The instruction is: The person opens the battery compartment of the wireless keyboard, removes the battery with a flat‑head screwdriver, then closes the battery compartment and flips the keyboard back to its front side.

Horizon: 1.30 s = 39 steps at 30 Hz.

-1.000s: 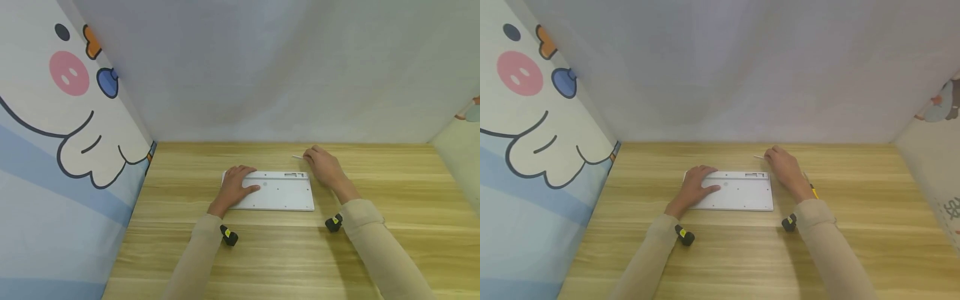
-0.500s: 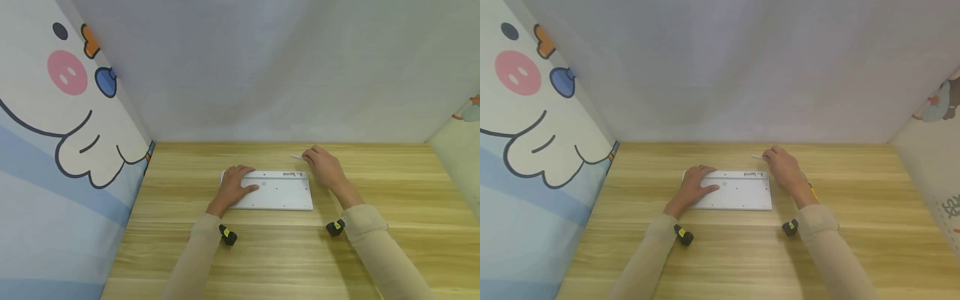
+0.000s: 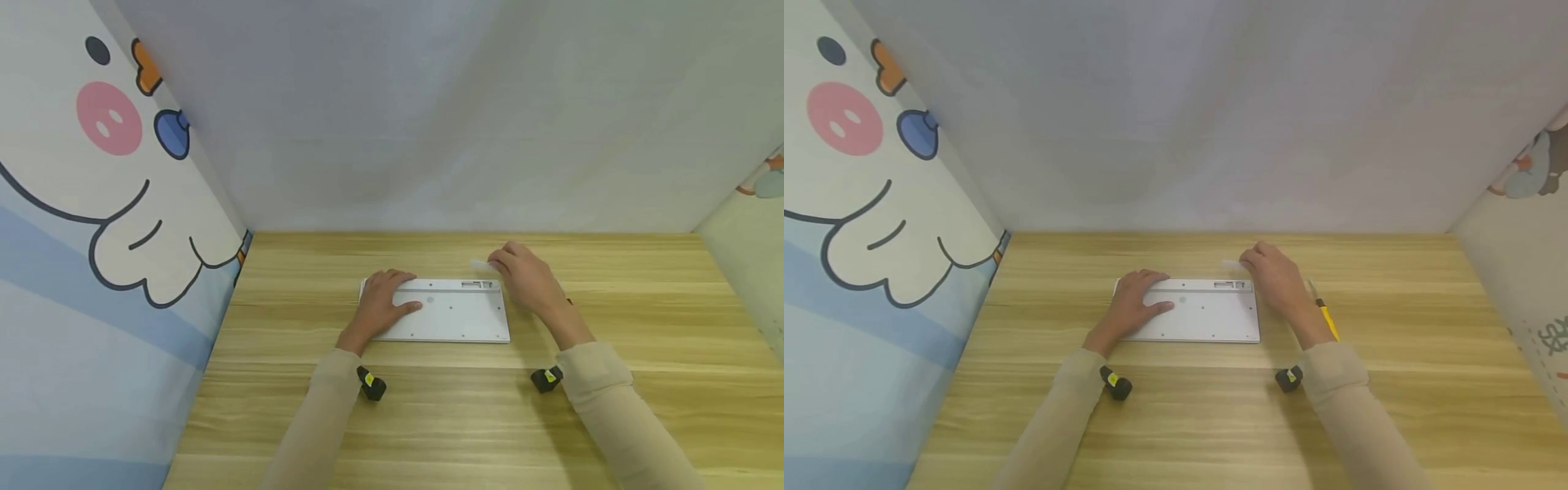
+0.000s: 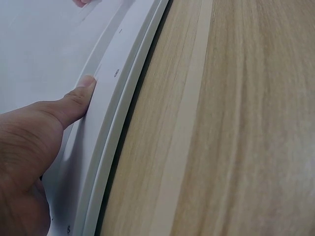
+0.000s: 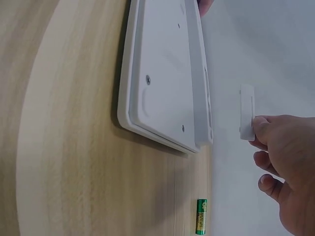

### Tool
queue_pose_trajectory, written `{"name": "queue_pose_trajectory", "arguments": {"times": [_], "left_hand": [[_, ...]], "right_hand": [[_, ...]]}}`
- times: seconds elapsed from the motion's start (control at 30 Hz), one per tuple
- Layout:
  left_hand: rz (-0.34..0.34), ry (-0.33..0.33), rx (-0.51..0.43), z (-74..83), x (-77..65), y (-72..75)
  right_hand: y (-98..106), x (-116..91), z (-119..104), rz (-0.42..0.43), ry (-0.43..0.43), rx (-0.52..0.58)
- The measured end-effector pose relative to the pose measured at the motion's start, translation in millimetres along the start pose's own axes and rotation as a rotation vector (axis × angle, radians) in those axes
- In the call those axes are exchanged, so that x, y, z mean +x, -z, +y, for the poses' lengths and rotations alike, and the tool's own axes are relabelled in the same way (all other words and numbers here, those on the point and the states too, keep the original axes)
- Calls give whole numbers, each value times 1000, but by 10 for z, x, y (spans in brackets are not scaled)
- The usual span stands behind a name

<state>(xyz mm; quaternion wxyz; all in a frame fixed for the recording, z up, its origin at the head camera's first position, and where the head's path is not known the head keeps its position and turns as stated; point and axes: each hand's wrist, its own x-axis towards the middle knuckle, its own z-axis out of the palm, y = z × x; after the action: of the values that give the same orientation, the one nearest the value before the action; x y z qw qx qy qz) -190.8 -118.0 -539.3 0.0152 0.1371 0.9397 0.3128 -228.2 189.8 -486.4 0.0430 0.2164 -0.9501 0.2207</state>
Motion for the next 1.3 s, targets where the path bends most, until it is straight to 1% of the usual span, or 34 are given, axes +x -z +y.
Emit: {"name": "queue_pose_trajectory", "arguments": {"times": [0.17,0.4,0.7,0.9,1.3], "left_hand": [[-1,1,5,-1,0,-3],[-1,2,3,-7,-3,-19],[4,-4,-6,16,-13,3],[-4,-2,-3,17,-8,10],[-2,5,-18,20,-16,12]], "right_hand": [[-16,-27,-26,-11,-8,-4],[-71,-38,-31,-21,2,-12],[-147,-72,-46,-25,21,-27],[-161,-91,-73,-27,25,-46],[-188,-104,-93,-32,27,-46]]}}
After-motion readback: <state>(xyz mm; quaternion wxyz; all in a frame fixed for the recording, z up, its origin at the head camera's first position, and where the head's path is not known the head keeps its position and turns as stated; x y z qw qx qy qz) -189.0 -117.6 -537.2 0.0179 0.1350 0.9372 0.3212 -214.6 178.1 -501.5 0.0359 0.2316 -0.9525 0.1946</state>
